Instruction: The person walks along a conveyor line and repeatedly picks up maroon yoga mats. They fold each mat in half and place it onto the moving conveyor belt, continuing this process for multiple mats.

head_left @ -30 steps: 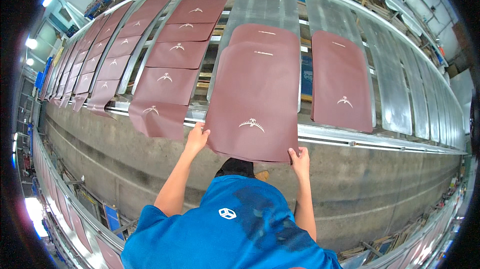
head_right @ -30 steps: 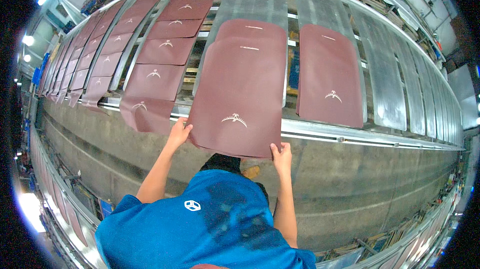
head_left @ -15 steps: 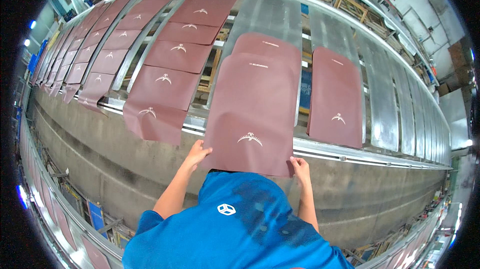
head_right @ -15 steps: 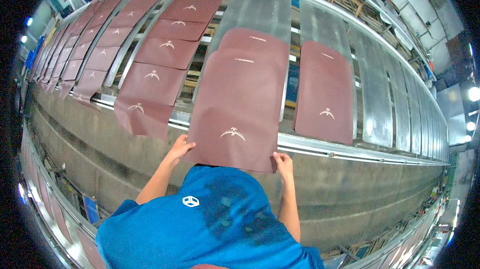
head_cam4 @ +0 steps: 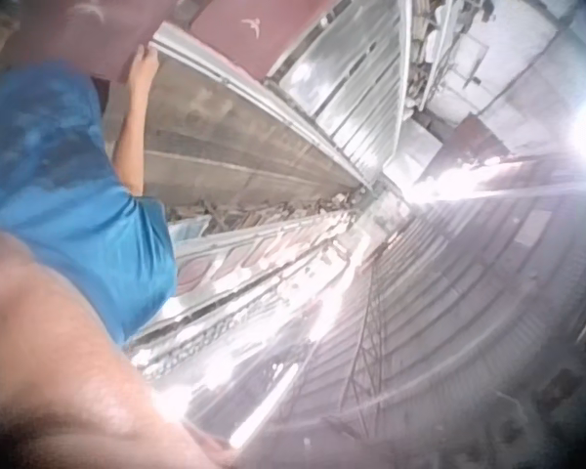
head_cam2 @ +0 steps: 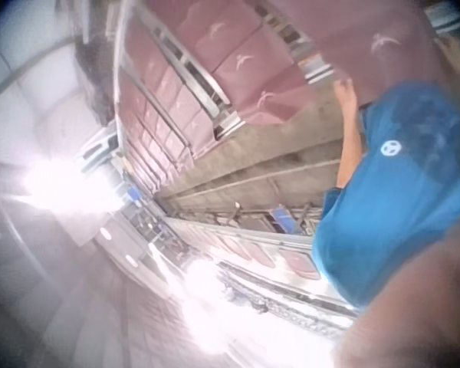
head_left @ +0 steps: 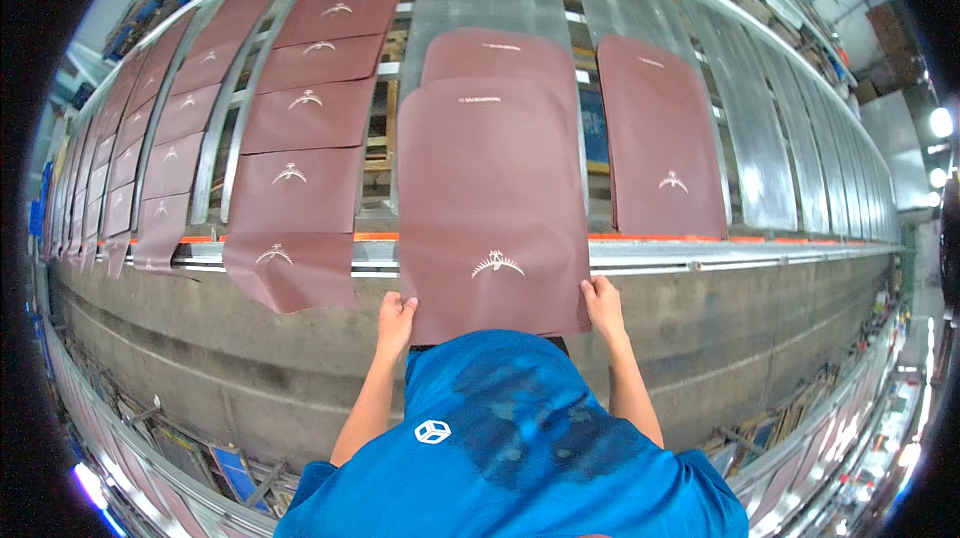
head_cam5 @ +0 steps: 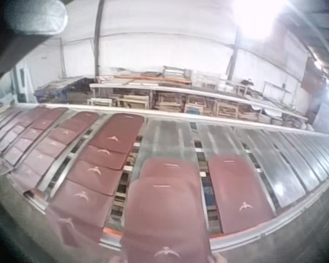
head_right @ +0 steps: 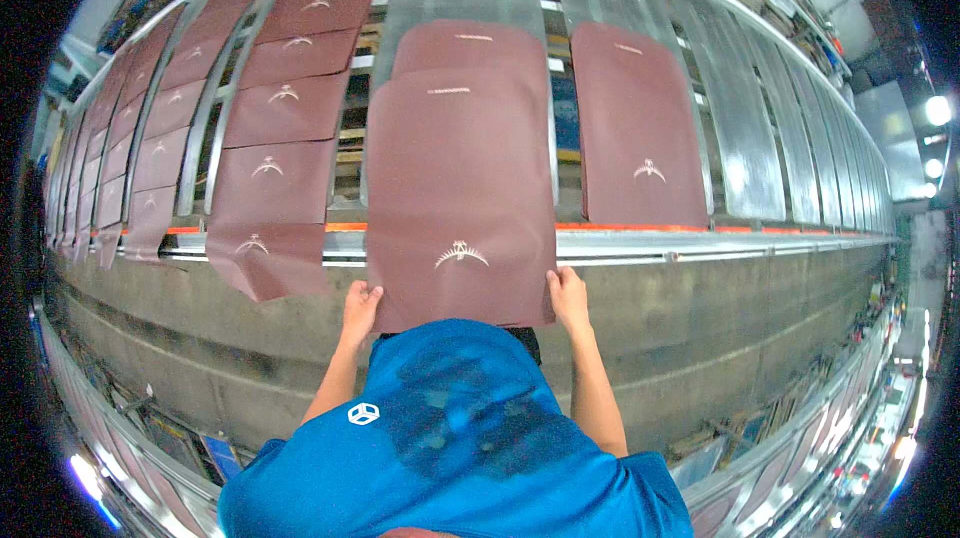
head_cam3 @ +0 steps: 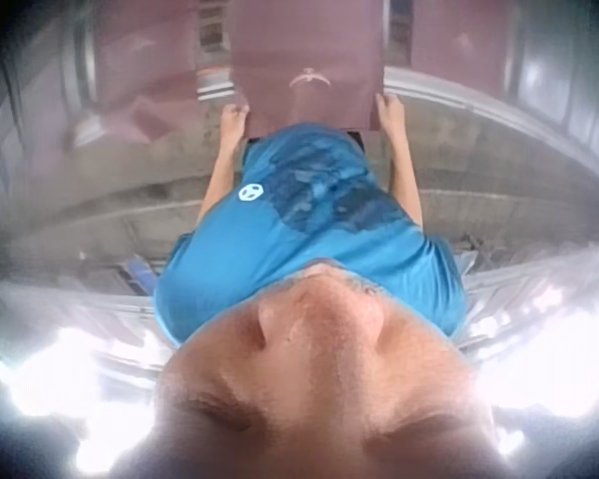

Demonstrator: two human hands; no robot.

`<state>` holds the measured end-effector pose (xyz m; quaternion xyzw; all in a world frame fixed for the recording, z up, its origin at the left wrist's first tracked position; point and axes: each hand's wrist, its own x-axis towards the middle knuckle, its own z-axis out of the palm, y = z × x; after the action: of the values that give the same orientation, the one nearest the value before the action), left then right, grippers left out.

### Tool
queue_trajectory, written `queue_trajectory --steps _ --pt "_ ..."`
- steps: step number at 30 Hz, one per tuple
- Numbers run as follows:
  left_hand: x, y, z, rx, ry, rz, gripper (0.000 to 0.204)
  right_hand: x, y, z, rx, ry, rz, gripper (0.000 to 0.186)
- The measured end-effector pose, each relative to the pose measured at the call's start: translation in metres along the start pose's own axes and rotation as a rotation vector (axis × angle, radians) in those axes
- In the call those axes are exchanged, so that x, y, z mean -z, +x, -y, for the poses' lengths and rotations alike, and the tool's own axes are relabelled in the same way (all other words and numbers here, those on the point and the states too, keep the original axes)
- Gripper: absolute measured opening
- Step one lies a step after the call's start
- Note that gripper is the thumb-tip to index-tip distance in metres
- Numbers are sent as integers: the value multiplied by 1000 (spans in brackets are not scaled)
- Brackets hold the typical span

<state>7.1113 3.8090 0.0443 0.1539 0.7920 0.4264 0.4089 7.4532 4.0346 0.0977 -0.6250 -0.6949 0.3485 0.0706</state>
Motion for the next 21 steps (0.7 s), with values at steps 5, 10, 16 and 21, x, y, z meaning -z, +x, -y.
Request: queue_trajectory --steps 5,10,16,21 --pt "7 -3 -37 6 67 5 27 -2 -5 2 -16 63 -35 36" --pt "1 10 -50 52 -198 45 28 -11 7 -3 -22 178 -104 46" --pt "15 22 -62 -109 -125 32 32 -13 12 16 -71 158 -22 53" --pt "53 35 -62 -65 19 -44 35 -24 7 46 -4 304 17 52"
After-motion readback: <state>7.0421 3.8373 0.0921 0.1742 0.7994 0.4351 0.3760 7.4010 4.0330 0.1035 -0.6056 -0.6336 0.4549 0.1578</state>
